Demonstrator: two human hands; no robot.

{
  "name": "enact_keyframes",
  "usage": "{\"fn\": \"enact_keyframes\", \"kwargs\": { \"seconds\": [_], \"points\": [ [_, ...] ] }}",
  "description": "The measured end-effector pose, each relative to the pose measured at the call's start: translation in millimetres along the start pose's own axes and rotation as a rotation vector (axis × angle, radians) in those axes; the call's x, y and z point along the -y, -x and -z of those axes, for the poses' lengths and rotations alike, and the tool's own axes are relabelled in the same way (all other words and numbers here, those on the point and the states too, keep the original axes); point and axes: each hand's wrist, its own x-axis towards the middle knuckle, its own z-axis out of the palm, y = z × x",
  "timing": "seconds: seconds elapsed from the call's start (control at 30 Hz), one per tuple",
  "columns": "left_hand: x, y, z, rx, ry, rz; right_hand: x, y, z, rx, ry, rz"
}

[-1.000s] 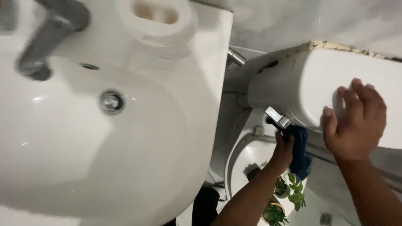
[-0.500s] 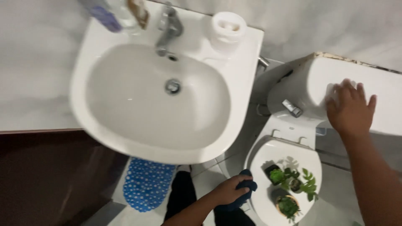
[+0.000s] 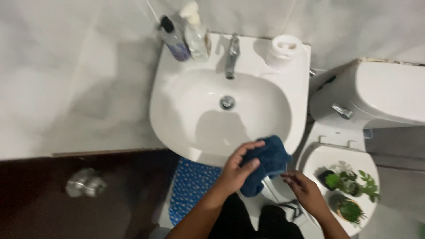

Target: The person cleans a bathroom by wiping the toilet tank and seat with a blue cloth. They move several potted plants from the tank to the seat, wipe the surfaces, rinse the cloth in the sink, and then return the plants to the tank.

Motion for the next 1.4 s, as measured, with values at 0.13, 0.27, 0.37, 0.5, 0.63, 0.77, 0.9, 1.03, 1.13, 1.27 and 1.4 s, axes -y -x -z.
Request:
{"fn": "enact_keyframes", "kwargs": {
  "seconds": [0.13,0.27,0.37,0.5,0.63,0.77,0.9,1.03,1.13,1.27,1.4],
  "points": [
    [-40.9,-19.1,47.4,-0.2,-0.055,0.141,64.0,8.9,-18.3,-0.017,0.031,-0.072],
    [-16.3,-37.5,87.1,-0.303,-0.189,-0.104,110.3,4.1,-29.5,0.005,0.113,-0.117],
    [-7.7,-47.7,97.9,-0.378,-0.24,-0.021,130.6,-1.6,-32.5,0.087,0.066,-0.187],
    [18.9,-69.7,103.4,-0.458,-0.309,-0.003,139.9,-22.4,-24.1,0.1,0.245,0.003],
    [35.4,-89.3,97.6,-0.547,-0.505,-0.028,132.6,-42.7,-2.8,0.128,0.081,0.071],
    [57.1,-97.6,99.5,-0.678,-0.528,-0.013,128.1,-59.4,29.0,0.169,0.071,0.077],
    [50.8,-97.3,85.4,-0.765,-0.471,0.097,130.9,-76.2,64.4,0.19,0.075,0.107],
    [58.2,-89.5,76.8,-0.804,-0.41,0.109,142.4,-90.4,77.5,0.12,0.081,0.317],
    [57.8,-82.2,76.4,-0.759,-0.421,0.105,169.2,-101.1,66.6,0.124,0.075,0.332],
    [56.6,-92.8,90.3,-0.689,-0.416,0.115,217.7,-130.0,41.4,0.153,0.125,0.359],
    [44.4,-111.6,100.9,-0.659,-0.591,0.105,270.6,-168.8,6.3,0.099,0.125,0.48]
  ]
}}
